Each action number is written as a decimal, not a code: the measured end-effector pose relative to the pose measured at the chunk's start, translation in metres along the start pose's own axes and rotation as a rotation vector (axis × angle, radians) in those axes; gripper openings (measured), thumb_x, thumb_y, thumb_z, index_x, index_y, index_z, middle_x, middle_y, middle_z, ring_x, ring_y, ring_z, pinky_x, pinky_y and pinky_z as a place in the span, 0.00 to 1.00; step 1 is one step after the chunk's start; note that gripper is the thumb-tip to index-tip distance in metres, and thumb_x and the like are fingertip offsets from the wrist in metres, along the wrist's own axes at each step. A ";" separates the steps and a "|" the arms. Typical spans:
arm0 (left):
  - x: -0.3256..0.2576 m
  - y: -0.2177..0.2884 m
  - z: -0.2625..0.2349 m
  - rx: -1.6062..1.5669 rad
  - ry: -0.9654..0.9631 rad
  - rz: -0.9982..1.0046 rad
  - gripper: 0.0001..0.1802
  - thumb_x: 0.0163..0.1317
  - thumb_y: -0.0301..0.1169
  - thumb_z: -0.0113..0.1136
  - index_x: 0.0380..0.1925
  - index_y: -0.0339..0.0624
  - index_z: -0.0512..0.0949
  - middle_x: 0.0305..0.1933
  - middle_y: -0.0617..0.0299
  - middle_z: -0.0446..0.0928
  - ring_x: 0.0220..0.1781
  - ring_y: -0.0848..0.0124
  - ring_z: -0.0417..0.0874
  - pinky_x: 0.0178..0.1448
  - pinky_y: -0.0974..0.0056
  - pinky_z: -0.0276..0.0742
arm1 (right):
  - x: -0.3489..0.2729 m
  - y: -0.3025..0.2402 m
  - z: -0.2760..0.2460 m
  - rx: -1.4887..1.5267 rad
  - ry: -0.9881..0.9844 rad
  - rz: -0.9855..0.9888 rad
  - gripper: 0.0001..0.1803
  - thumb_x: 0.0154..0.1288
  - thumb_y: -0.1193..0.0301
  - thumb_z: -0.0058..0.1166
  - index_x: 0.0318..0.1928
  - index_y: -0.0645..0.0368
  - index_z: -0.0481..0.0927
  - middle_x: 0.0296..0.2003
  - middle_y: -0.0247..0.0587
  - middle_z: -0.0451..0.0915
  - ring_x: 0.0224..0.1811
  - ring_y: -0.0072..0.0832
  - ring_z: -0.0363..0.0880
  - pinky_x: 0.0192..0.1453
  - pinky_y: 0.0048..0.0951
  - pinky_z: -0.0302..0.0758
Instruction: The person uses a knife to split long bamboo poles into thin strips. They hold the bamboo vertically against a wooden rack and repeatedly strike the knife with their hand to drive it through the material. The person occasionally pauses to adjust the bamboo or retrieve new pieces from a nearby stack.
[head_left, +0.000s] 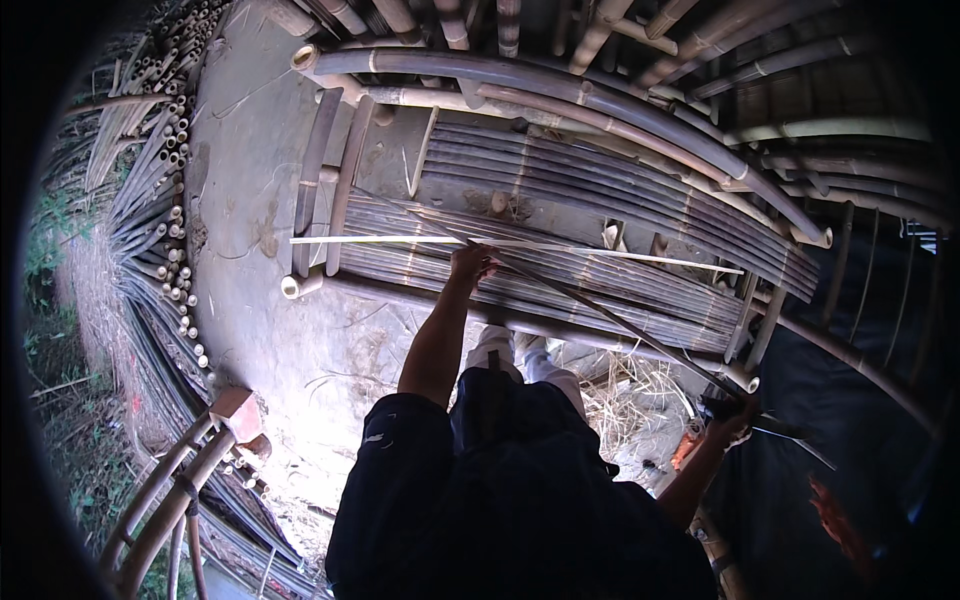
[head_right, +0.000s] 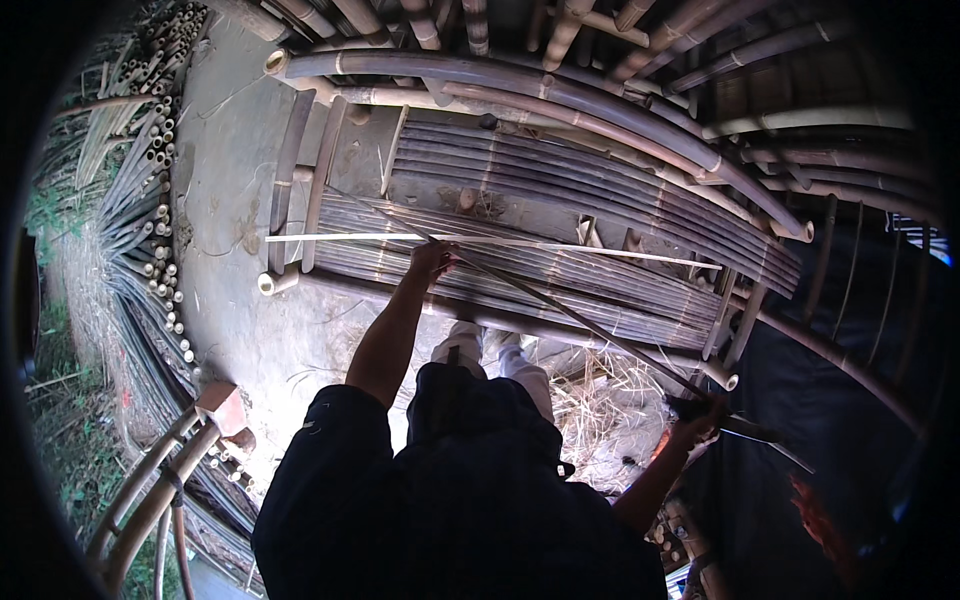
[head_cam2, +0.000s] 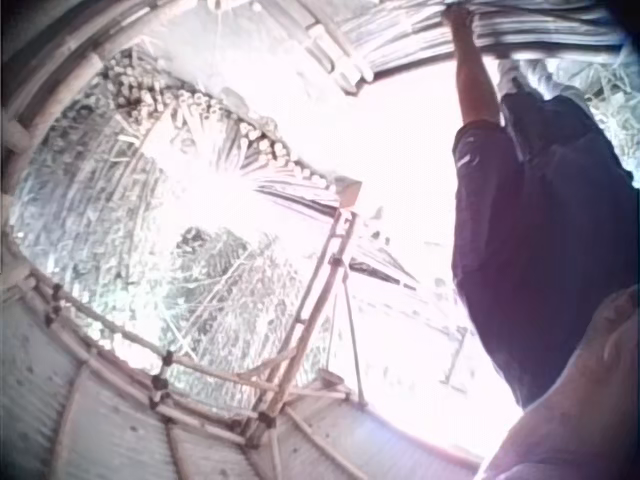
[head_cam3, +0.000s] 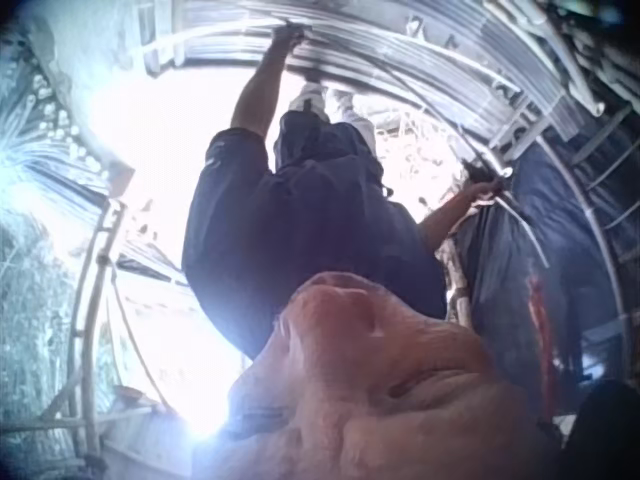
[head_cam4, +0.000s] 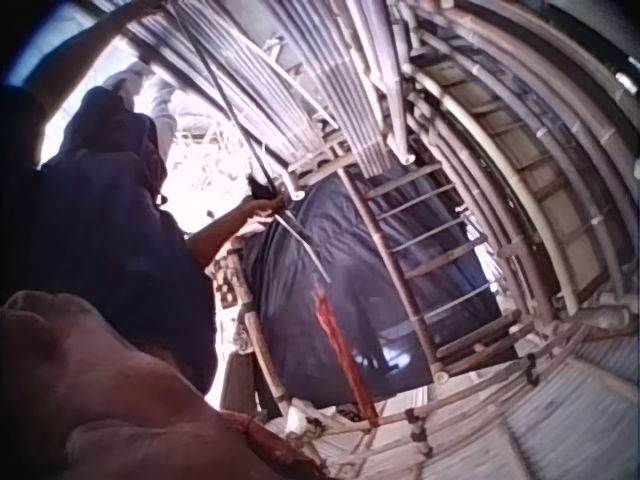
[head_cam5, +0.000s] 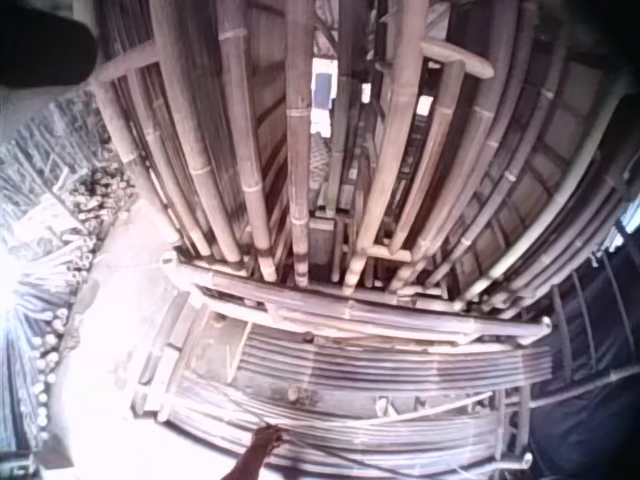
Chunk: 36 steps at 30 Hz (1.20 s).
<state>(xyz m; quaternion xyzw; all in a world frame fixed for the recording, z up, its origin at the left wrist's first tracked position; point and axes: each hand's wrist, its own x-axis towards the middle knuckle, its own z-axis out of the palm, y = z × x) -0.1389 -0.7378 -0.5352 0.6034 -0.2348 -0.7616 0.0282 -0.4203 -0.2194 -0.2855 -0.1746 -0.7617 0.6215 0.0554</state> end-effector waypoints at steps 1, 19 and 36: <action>0.001 0.002 0.001 -0.026 -0.004 0.009 0.08 0.61 0.32 0.63 0.37 0.40 0.81 0.31 0.59 0.83 0.27 0.69 0.84 0.29 0.68 0.82 | -0.001 -0.003 0.004 -0.007 0.016 0.038 0.14 0.62 0.57 0.63 0.35 0.53 0.80 0.28 0.32 0.78 0.27 0.26 0.76 0.33 0.30 0.74; -0.017 0.049 0.044 0.116 0.346 0.135 0.10 0.57 0.31 0.58 0.26 0.34 0.83 0.26 0.53 0.83 0.23 0.68 0.84 0.27 0.65 0.83 | 0.062 0.002 0.058 0.084 -0.043 0.177 0.14 0.66 0.56 0.60 0.34 0.53 0.79 0.24 0.33 0.79 0.24 0.26 0.79 0.30 0.28 0.79; 0.196 -0.032 0.044 1.962 0.347 0.700 0.21 0.69 0.33 0.46 0.60 0.43 0.71 0.62 0.51 0.70 0.71 0.55 0.64 0.74 0.28 0.44 | 0.223 0.223 0.193 0.124 -0.236 0.396 0.16 0.71 0.53 0.53 0.35 0.53 0.77 0.22 0.33 0.77 0.21 0.26 0.75 0.27 0.30 0.78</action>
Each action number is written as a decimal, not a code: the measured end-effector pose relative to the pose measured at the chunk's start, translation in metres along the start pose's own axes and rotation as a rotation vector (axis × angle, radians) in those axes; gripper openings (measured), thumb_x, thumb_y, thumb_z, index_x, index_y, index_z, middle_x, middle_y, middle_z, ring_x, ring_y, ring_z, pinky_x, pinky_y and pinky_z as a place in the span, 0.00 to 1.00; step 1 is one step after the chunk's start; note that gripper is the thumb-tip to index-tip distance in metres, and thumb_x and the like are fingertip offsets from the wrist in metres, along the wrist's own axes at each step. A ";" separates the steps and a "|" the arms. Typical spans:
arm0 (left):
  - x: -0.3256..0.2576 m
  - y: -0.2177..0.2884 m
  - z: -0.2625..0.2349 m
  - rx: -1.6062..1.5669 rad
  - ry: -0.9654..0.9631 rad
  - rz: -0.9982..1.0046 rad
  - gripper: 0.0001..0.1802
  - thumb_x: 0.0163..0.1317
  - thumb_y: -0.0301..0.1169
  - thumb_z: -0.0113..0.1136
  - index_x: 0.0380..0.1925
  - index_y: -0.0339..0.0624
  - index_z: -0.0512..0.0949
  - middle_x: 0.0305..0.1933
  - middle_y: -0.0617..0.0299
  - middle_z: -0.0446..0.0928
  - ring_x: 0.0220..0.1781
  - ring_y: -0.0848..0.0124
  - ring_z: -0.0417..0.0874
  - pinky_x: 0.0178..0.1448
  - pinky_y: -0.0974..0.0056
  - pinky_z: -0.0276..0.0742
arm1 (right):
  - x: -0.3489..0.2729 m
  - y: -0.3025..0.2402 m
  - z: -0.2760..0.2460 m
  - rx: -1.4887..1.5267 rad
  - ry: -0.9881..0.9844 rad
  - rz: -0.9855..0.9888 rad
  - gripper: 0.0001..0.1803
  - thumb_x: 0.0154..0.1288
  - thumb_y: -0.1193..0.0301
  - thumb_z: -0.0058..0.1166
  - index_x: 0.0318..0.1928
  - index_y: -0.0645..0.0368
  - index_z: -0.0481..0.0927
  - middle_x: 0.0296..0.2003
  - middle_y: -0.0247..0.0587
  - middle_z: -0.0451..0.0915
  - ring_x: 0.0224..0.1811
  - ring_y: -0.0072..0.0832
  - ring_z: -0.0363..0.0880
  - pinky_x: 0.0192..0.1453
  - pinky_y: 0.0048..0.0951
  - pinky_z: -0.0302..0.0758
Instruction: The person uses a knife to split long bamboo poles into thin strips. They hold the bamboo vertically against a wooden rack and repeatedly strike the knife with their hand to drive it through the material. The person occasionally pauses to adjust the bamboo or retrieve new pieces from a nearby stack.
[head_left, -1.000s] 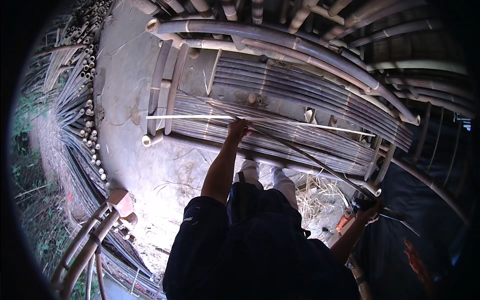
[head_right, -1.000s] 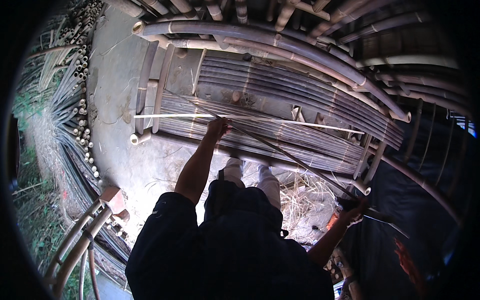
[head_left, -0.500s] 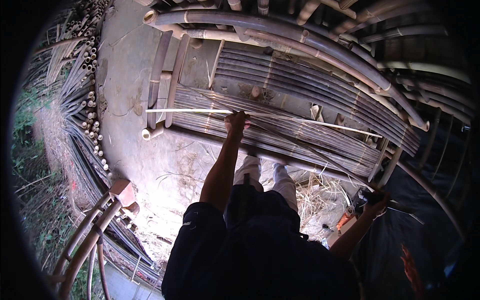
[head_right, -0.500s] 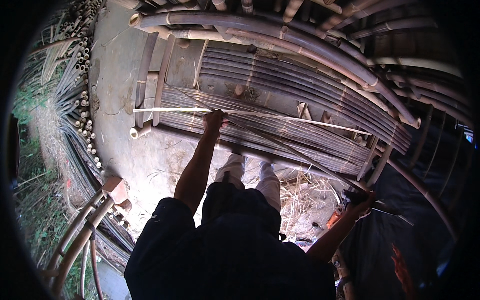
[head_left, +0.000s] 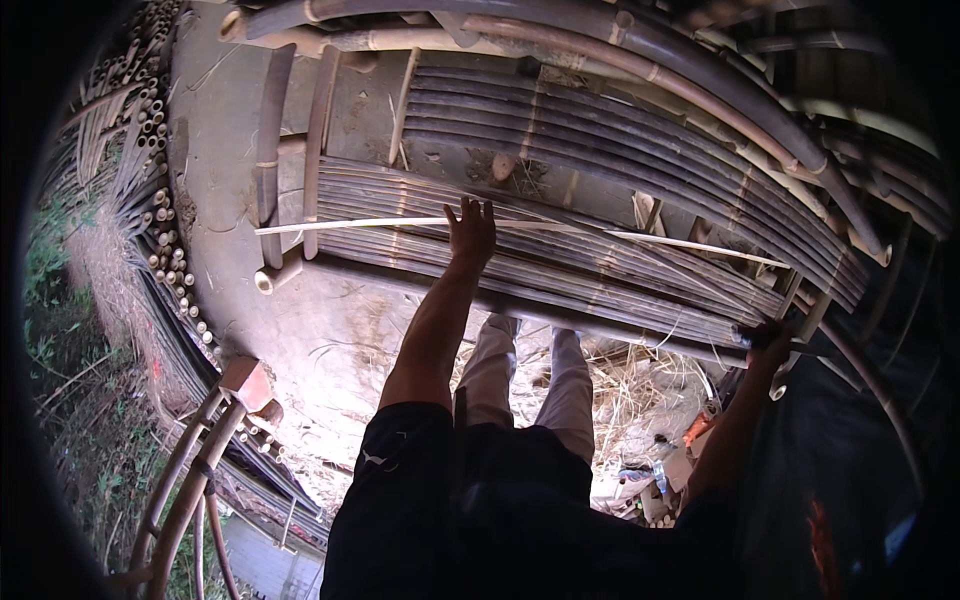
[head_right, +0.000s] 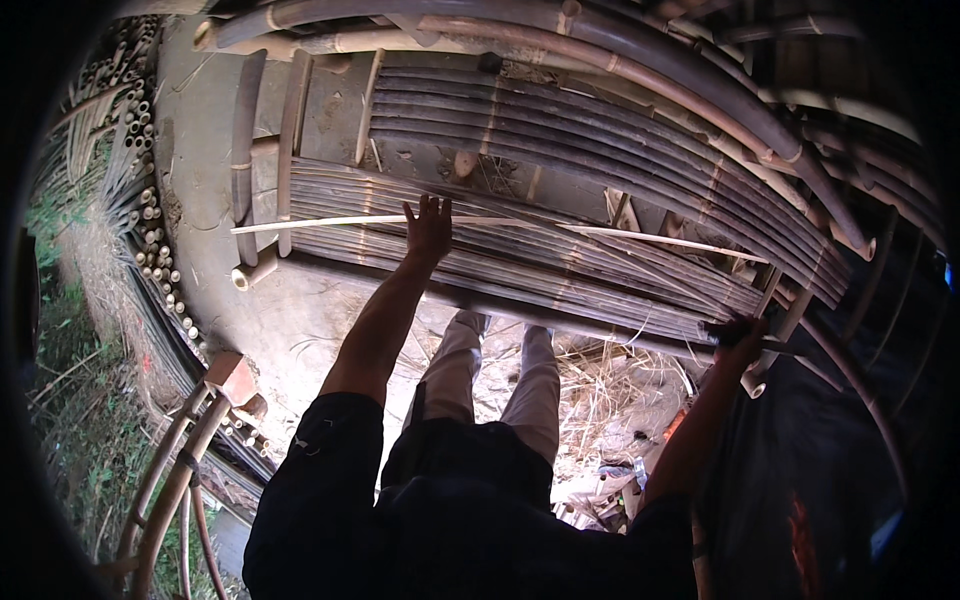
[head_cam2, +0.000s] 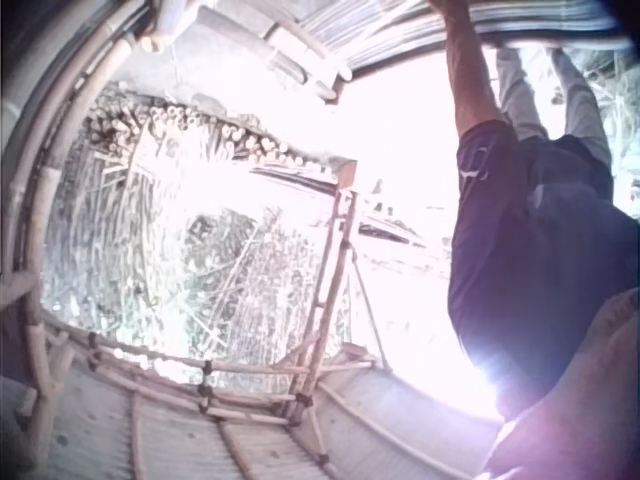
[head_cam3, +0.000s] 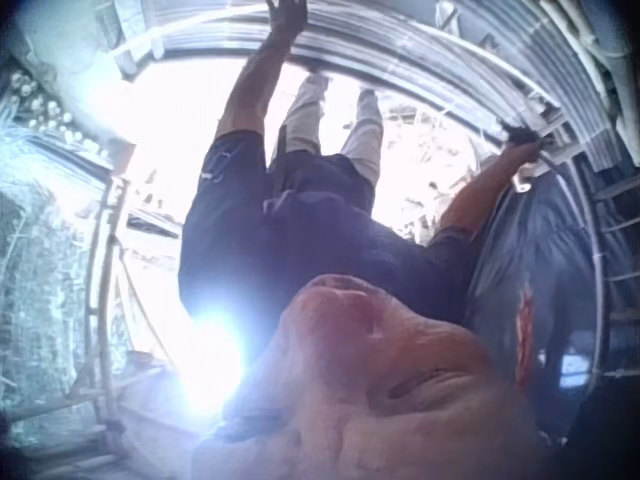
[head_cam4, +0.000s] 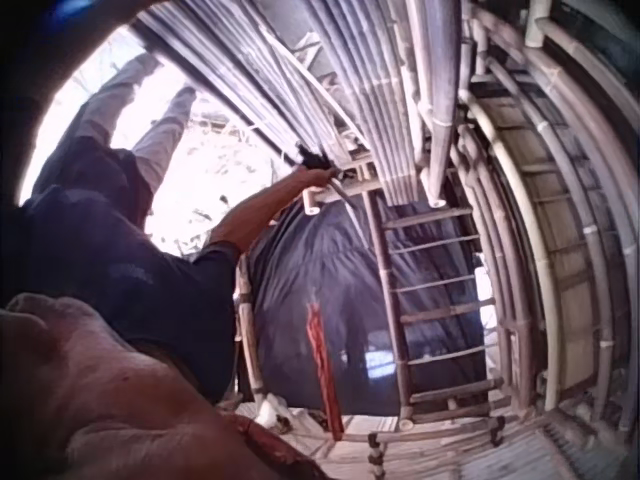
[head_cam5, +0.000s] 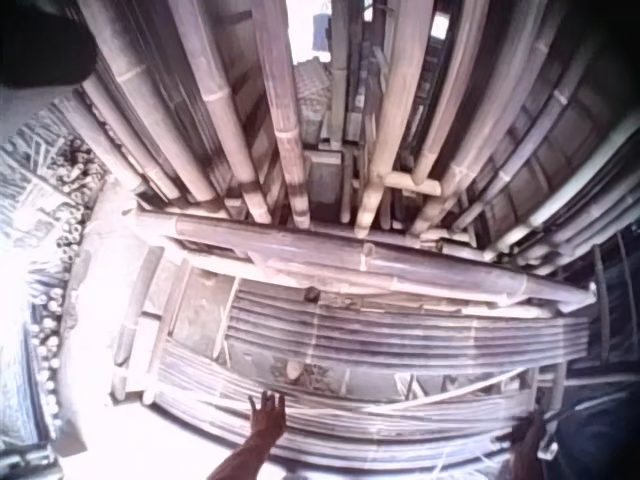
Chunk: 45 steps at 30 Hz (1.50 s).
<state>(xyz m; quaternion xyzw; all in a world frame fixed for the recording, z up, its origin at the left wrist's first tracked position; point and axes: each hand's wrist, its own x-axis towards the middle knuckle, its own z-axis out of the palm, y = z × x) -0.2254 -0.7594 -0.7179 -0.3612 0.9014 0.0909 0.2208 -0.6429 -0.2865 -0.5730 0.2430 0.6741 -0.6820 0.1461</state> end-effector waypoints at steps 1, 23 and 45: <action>0.010 -0.001 0.003 -0.030 -0.096 -0.007 0.20 0.69 0.35 0.47 0.58 0.43 0.72 0.61 0.53 0.72 0.69 0.55 0.66 0.74 0.28 0.43 | 0.006 0.011 0.012 -0.055 0.020 0.027 0.16 0.71 0.54 0.54 0.35 0.53 0.77 0.23 0.32 0.77 0.21 0.25 0.75 0.27 0.29 0.77; 0.094 0.206 -0.017 -0.228 0.217 0.406 0.42 0.67 0.58 0.49 0.73 0.46 0.55 0.74 0.46 0.57 0.76 0.48 0.54 0.73 0.34 0.49 | 0.210 0.120 0.048 -0.694 0.600 -0.486 0.29 0.64 0.66 0.56 0.63 0.65 0.70 0.21 0.48 0.80 0.20 0.31 0.77 0.41 0.37 0.79; 0.107 0.363 -0.021 -0.215 -0.215 0.428 0.32 0.73 0.52 0.44 0.39 0.31 0.83 0.38 0.37 0.82 0.41 0.40 0.82 0.42 0.48 0.77 | 0.282 0.094 -0.044 -0.774 0.316 0.040 0.44 0.63 0.58 0.56 0.74 0.61 0.53 0.47 0.62 0.81 0.51 0.52 0.81 0.50 0.46 0.77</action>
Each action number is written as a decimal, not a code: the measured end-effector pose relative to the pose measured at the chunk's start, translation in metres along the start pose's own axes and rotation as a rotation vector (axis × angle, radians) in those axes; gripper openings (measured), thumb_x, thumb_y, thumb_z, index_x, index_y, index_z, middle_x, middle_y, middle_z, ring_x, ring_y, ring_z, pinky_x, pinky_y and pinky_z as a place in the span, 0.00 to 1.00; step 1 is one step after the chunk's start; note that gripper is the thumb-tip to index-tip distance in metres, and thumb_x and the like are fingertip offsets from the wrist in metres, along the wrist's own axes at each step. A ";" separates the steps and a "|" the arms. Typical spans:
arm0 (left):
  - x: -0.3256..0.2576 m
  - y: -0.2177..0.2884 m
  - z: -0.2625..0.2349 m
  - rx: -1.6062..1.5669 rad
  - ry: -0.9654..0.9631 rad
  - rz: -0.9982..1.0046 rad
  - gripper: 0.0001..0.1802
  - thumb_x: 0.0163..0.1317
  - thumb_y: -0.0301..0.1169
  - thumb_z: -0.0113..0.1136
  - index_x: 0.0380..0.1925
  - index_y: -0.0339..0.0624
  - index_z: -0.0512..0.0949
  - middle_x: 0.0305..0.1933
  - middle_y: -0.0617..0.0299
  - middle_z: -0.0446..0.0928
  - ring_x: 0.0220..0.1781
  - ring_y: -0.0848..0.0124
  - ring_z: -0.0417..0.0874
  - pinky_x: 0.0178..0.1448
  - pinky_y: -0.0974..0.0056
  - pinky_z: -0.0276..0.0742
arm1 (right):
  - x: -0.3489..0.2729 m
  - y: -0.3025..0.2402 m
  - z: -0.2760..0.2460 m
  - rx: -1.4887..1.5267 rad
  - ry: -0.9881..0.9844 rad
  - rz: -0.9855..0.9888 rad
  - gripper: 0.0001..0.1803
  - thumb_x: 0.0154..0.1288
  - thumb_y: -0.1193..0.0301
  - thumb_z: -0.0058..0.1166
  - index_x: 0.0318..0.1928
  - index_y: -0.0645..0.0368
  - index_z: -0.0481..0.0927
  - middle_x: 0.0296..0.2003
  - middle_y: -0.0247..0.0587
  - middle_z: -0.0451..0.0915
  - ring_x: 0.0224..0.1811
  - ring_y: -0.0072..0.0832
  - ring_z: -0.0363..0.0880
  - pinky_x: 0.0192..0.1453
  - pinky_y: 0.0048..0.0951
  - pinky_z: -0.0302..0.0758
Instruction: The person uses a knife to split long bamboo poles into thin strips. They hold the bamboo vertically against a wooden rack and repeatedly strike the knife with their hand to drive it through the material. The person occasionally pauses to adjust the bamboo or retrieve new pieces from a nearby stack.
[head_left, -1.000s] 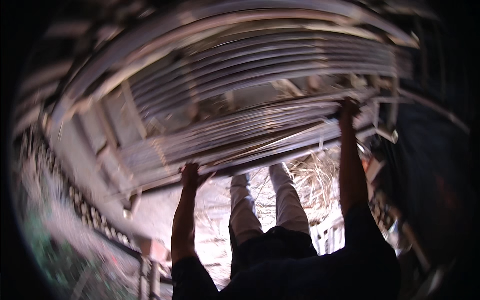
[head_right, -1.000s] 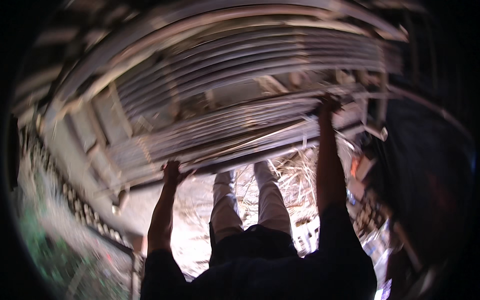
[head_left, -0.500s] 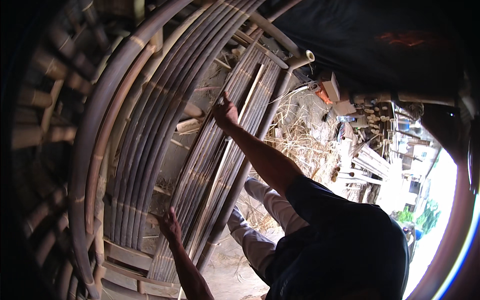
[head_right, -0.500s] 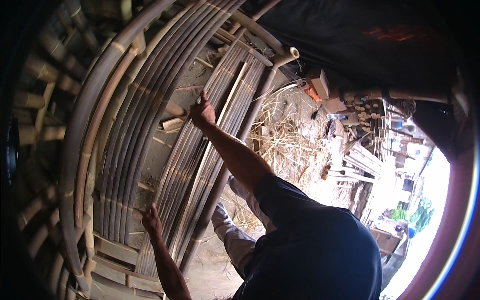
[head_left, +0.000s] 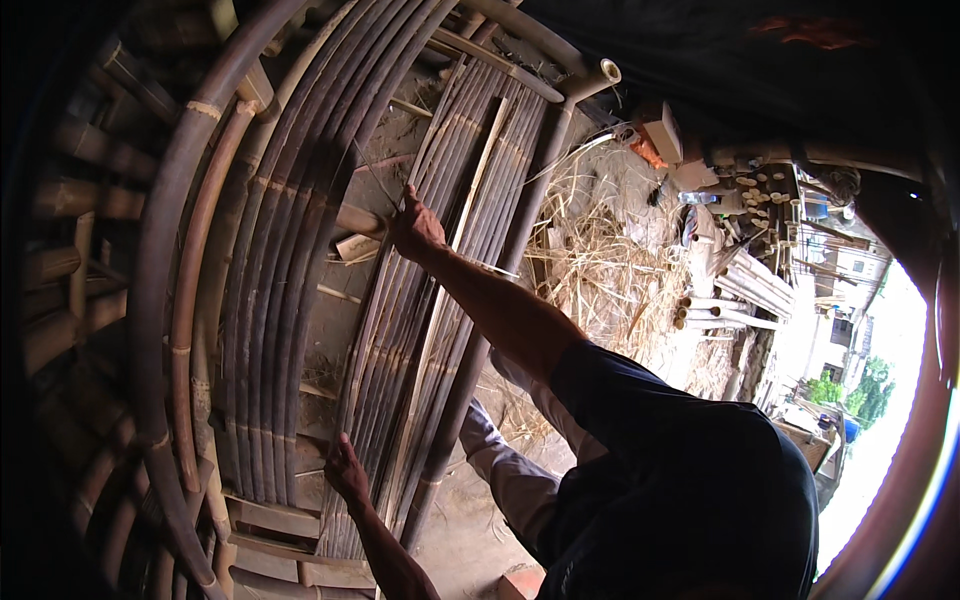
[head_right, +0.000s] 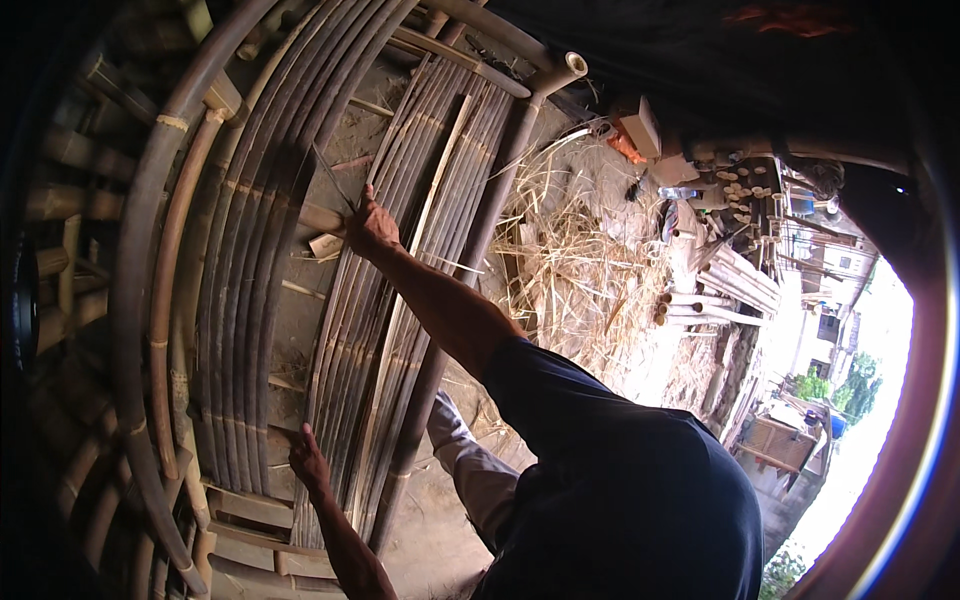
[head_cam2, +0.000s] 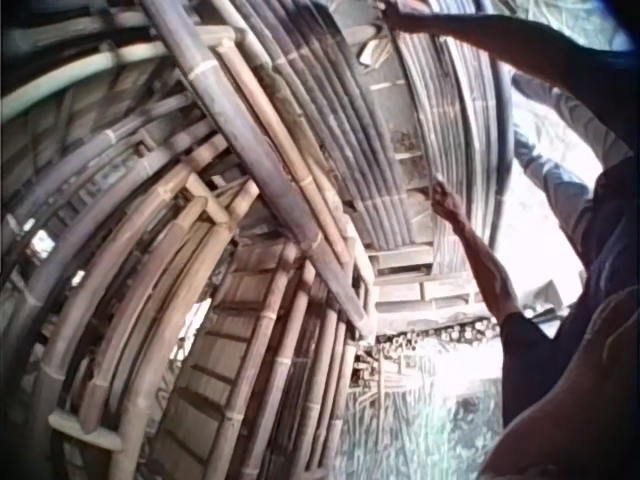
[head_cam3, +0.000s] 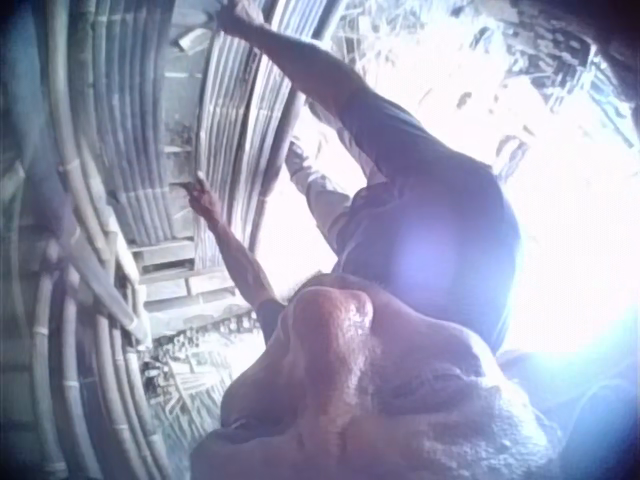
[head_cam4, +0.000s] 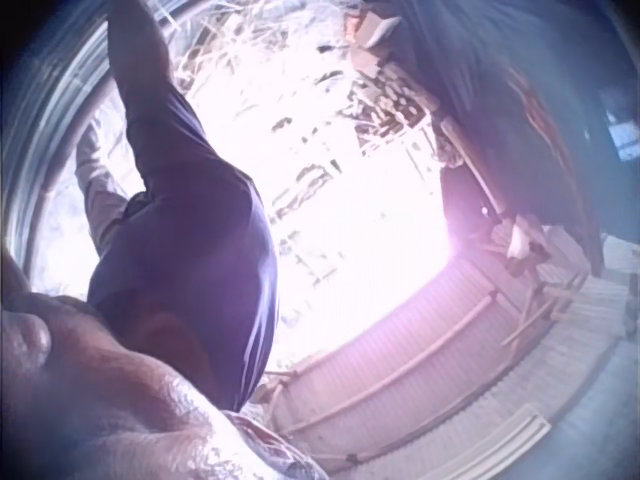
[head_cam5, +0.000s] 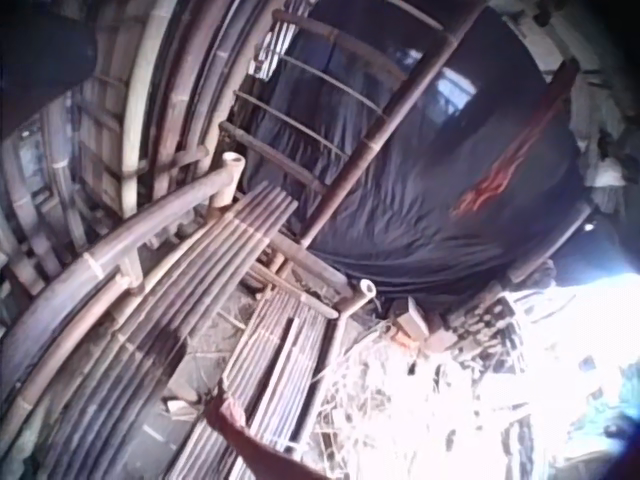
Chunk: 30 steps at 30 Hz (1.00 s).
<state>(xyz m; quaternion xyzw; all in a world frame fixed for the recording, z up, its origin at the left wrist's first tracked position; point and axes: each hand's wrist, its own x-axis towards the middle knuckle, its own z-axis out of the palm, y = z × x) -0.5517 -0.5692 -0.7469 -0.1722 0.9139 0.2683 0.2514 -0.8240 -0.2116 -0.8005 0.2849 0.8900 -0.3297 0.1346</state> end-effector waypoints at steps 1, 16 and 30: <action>0.003 -0.008 0.005 -0.005 -0.016 -0.024 0.32 0.73 0.53 0.44 0.39 0.31 0.83 0.38 0.37 0.82 0.41 0.40 0.82 0.42 0.48 0.77 | -0.003 -0.005 -0.001 0.014 -0.021 0.053 0.44 0.63 0.58 0.56 0.74 0.58 0.53 0.47 0.61 0.81 0.52 0.52 0.81 0.52 0.45 0.77; 0.002 -0.018 0.015 0.198 0.184 0.022 0.39 0.70 0.61 0.41 0.60 0.35 0.72 0.58 0.41 0.74 0.60 0.45 0.73 0.60 0.44 0.68 | -0.001 -0.001 0.007 -0.030 -0.045 0.066 0.48 0.60 0.57 0.58 0.74 0.62 0.50 0.45 0.59 0.82 0.48 0.47 0.83 0.49 0.43 0.77; 0.030 -0.066 0.059 0.353 0.370 -0.247 0.41 0.70 0.65 0.29 0.76 0.56 0.49 0.78 0.53 0.49 0.79 0.48 0.49 0.68 0.19 0.42 | -0.233 0.161 -0.027 -0.058 -0.175 0.181 0.46 0.59 0.60 0.63 0.73 0.61 0.55 0.18 0.43 0.79 0.18 0.28 0.76 0.25 0.33 0.72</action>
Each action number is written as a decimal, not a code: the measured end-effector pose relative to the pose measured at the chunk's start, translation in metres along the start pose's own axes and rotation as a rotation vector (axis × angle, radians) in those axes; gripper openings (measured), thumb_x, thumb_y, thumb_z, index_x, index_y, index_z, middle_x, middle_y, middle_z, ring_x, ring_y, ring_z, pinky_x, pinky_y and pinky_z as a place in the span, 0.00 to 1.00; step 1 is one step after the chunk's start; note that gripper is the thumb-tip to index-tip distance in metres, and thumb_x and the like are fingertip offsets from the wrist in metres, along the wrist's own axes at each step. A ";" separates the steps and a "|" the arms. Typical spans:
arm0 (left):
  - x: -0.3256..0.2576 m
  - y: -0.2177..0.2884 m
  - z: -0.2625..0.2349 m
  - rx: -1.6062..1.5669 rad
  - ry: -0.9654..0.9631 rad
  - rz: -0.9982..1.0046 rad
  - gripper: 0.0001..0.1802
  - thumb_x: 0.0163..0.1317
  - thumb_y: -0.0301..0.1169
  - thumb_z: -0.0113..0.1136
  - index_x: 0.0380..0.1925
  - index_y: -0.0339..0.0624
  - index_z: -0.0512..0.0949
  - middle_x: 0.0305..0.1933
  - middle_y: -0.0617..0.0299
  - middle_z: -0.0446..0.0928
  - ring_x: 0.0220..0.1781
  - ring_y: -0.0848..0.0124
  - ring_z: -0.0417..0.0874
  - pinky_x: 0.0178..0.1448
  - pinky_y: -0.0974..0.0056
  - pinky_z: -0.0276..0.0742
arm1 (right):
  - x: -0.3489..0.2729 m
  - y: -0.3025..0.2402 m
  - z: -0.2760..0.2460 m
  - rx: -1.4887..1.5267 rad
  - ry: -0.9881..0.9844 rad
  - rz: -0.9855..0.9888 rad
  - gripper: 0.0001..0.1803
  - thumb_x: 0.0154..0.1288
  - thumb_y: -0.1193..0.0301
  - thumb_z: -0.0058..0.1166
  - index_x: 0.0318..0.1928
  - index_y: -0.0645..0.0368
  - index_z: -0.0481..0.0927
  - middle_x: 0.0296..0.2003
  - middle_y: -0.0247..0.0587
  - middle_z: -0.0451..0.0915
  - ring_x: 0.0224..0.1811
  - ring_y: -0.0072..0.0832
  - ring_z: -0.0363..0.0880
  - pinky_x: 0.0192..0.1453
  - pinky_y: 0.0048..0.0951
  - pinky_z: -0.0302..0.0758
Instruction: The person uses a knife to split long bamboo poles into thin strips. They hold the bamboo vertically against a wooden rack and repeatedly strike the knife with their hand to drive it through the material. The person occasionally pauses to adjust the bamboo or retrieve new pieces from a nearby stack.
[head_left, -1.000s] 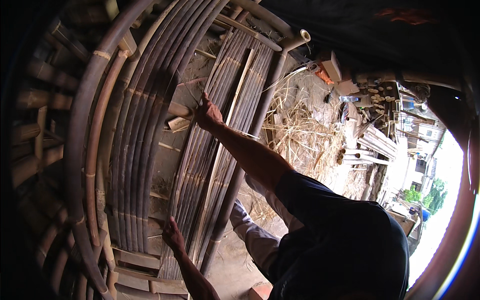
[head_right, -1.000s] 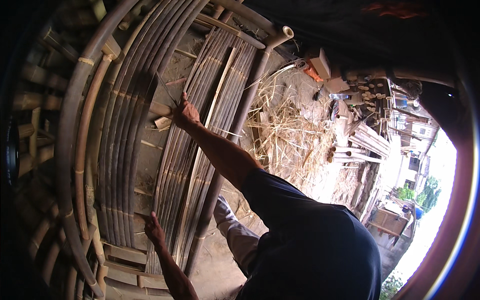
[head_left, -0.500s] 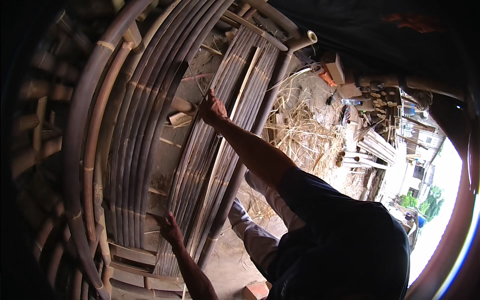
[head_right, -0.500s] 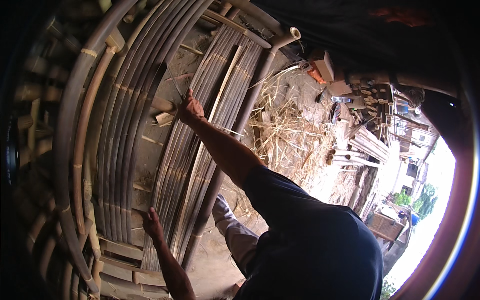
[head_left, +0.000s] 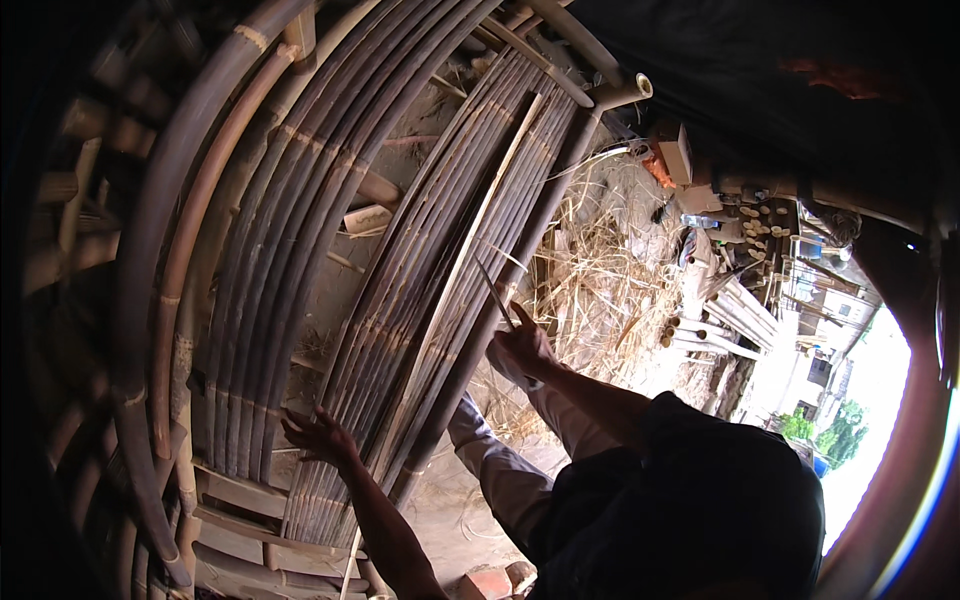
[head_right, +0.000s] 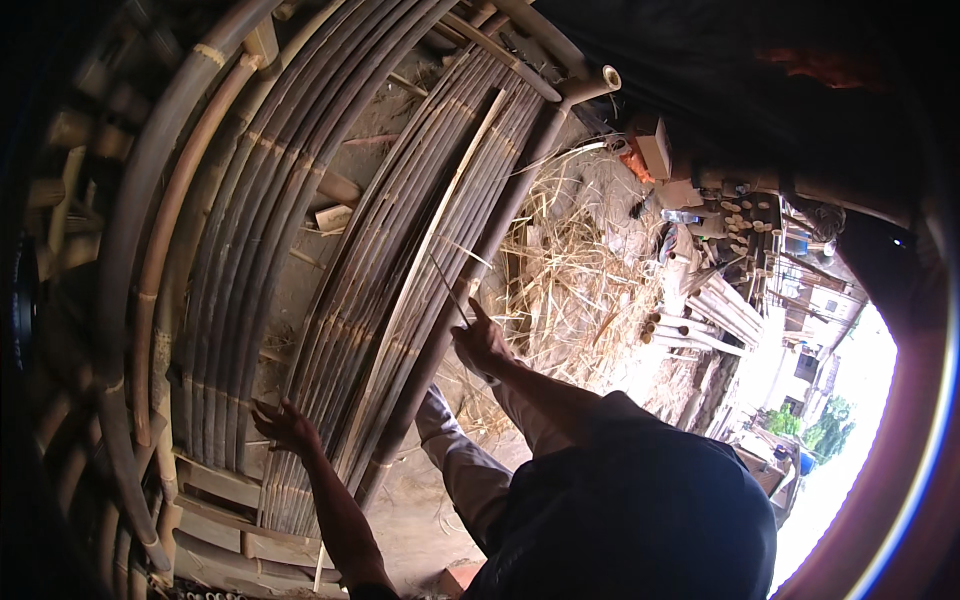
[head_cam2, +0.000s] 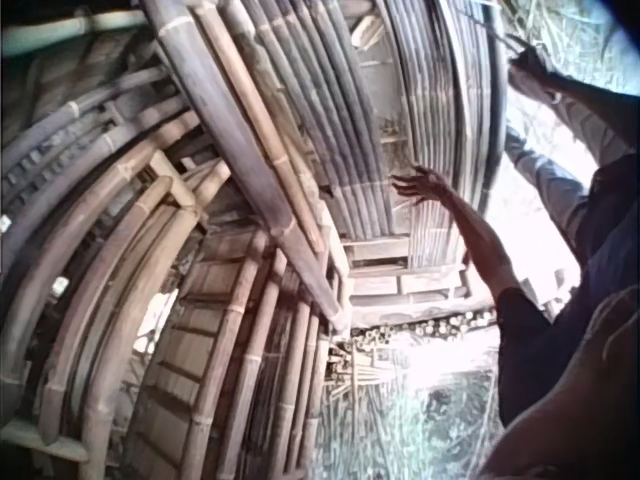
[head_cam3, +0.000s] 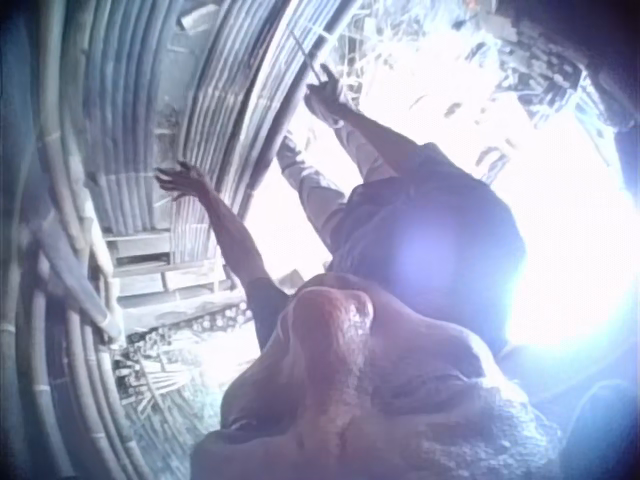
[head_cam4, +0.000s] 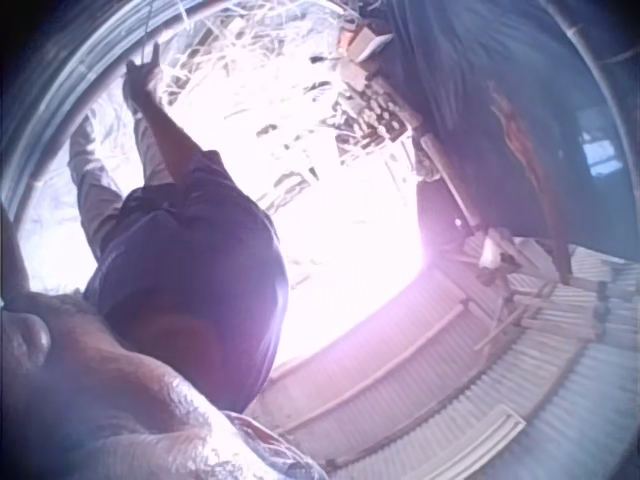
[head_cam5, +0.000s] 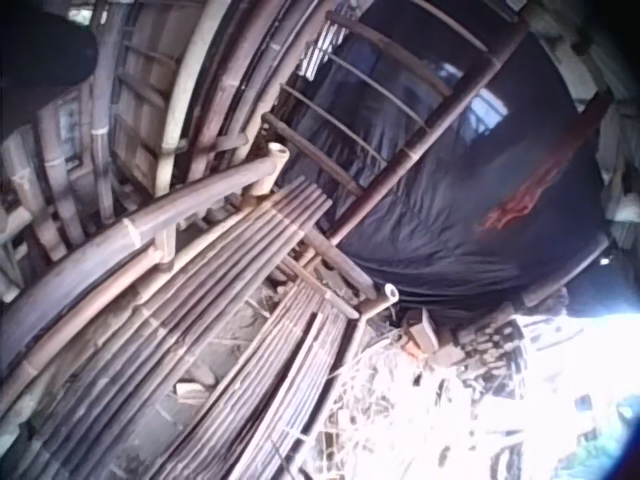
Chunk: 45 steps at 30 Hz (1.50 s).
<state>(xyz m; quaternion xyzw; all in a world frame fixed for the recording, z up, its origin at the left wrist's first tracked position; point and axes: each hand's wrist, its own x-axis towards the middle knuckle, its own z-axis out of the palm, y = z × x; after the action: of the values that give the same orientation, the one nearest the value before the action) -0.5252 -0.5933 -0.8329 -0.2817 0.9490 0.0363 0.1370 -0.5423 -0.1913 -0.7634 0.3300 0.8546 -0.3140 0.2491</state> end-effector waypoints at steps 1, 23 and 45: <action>0.003 0.001 0.002 -0.038 -0.001 0.019 0.41 0.70 0.65 0.29 0.76 0.56 0.49 0.79 0.52 0.48 0.79 0.49 0.49 0.68 0.20 0.42 | -0.012 0.021 0.000 -0.005 -0.017 0.013 0.46 0.58 0.62 0.62 0.73 0.60 0.55 0.17 0.42 0.77 0.17 0.28 0.74 0.24 0.33 0.70; 0.000 -0.027 0.008 0.143 -0.630 0.217 0.56 0.58 0.61 0.59 0.77 0.51 0.42 0.79 0.50 0.46 0.80 0.54 0.46 0.74 0.30 0.43 | 0.190 -0.227 -0.081 -1.075 0.044 -0.402 0.25 0.66 0.69 0.53 0.64 0.40 0.72 0.43 0.51 0.83 0.40 0.43 0.86 0.39 0.46 0.82; -0.120 -0.009 0.008 -0.315 -0.378 0.499 0.29 0.64 0.50 0.58 0.58 0.42 0.72 0.50 0.46 0.79 0.50 0.50 0.80 0.50 0.51 0.77 | -0.404 0.466 -0.166 -0.877 -0.775 0.241 0.17 0.53 0.63 0.60 0.37 0.64 0.85 0.37 0.59 0.84 0.44 0.51 0.85 0.45 0.47 0.80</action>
<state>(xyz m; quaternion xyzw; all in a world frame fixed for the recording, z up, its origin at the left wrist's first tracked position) -0.4223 -0.5371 -0.8067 -0.0470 0.9292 0.2663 0.2520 0.0231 0.0328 -0.5679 0.1522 0.7079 0.0009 0.6897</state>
